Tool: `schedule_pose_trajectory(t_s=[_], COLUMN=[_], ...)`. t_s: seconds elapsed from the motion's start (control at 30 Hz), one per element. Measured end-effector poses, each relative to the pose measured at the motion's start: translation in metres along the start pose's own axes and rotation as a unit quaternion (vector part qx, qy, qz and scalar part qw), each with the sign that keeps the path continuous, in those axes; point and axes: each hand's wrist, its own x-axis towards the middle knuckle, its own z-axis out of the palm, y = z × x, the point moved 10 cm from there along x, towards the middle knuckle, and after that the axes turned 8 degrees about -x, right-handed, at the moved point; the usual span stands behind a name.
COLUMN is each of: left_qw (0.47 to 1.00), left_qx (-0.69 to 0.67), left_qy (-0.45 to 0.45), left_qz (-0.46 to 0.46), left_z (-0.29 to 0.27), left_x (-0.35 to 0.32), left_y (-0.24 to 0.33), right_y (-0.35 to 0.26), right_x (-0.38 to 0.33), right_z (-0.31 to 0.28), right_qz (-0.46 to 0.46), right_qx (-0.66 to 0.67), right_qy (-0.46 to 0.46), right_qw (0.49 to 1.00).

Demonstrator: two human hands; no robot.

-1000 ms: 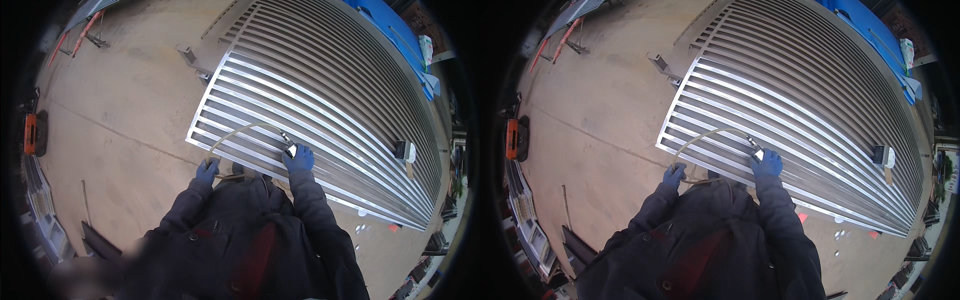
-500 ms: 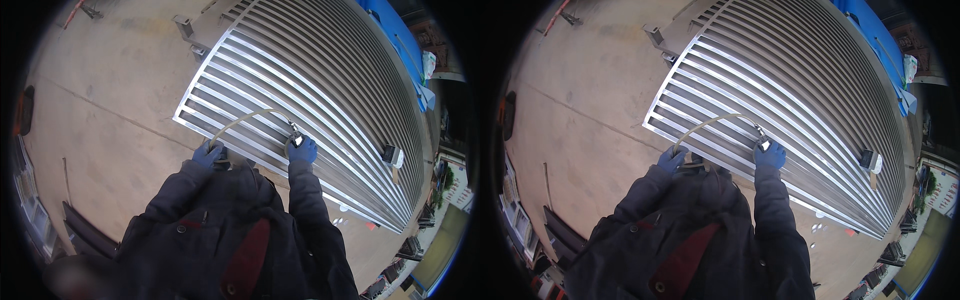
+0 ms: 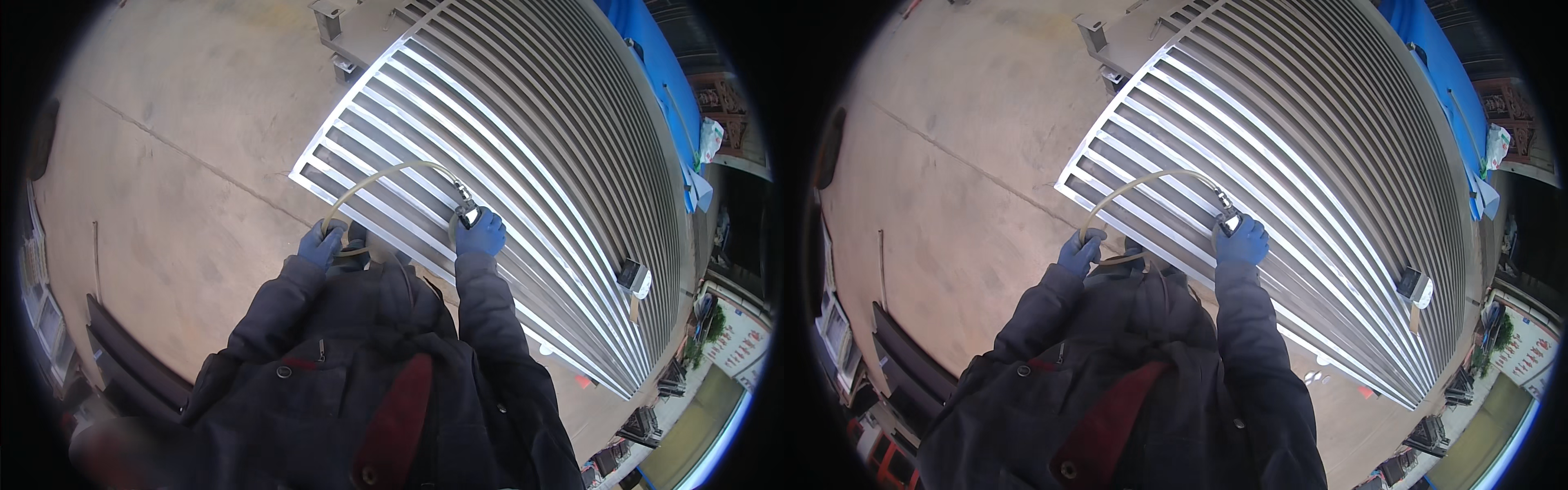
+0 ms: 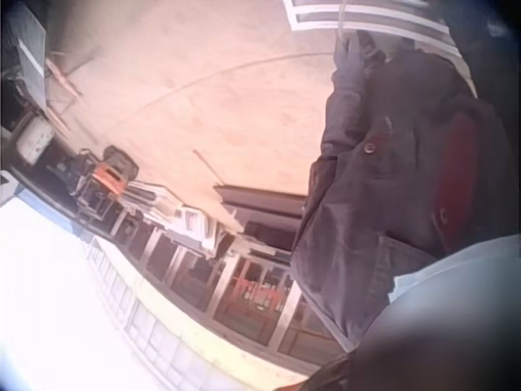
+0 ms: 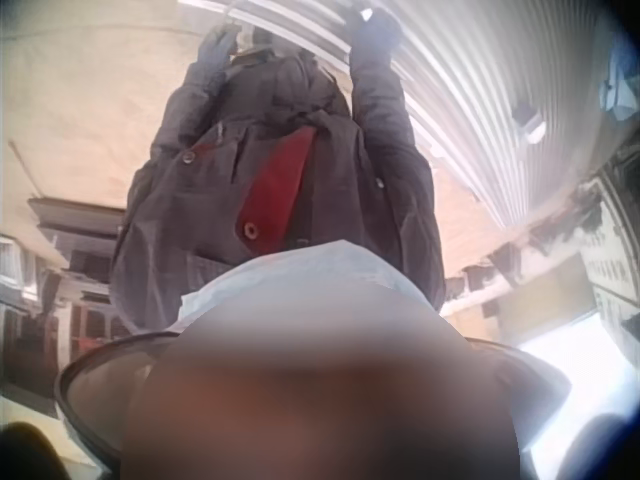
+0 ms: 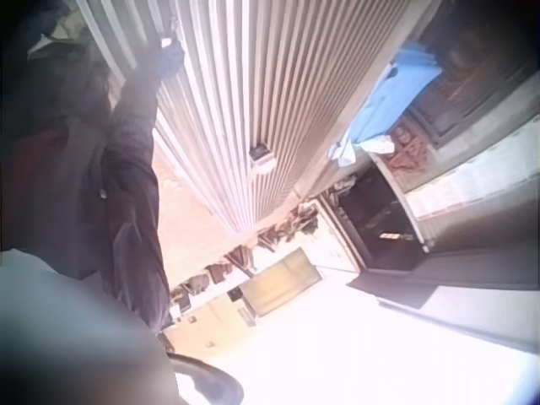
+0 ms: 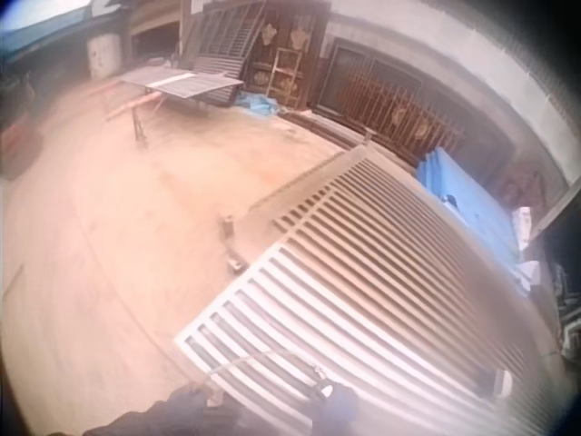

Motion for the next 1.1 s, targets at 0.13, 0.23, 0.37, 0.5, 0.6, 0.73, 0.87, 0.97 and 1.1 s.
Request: schedule_pose_trajectory(t_s=[0.13,0.23,0.37,0.5,0.6,0.73,0.87,0.97,1.1], left_qw=[0.998,0.997,0.999,1.000,0.998,0.999,0.999,0.999,1.000], left_qx=[-0.033,-0.015,0.037,0.001,-0.042,-0.018,0.047,-0.001,-0.016], left_qy=[0.038,0.045,0.001,-0.011,0.033,0.034,-0.011,-0.040,0.002], left_qz=[0.045,0.057,0.004,0.027,0.035,0.030,-0.003,-0.017,0.017], left_z=[-0.039,-0.057,-0.018,-0.001,-0.046,-0.066,-0.005,0.018,-0.034], left_x=[0.000,0.000,-0.008,-0.010,-0.003,0.001,-0.006,-0.013,0.000], left_y=[0.021,0.040,0.025,0.010,0.011,0.018,0.010,0.003,0.013], right_y=[-0.064,-0.053,-0.002,-0.024,-0.070,-0.059,0.010,0.011,-0.068], right_x=[0.010,0.013,0.003,0.004,0.012,0.010,-0.006,-0.004,0.014], right_z=[0.011,0.010,0.002,0.005,0.018,0.011,0.003,-0.001,0.010], right_qz=[-0.085,-0.088,-0.037,-0.036,-0.072,-0.086,-0.013,0.000,-0.063], right_qx=[0.027,0.030,-0.030,-0.023,0.004,0.014,-0.022,-0.035,0.010], right_qy=[-0.004,-0.018,-0.033,-0.023,-0.039,-0.030,-0.062,-0.053,-0.043], right_qw=[0.996,0.996,0.998,0.999,0.997,0.996,0.998,0.998,0.997])
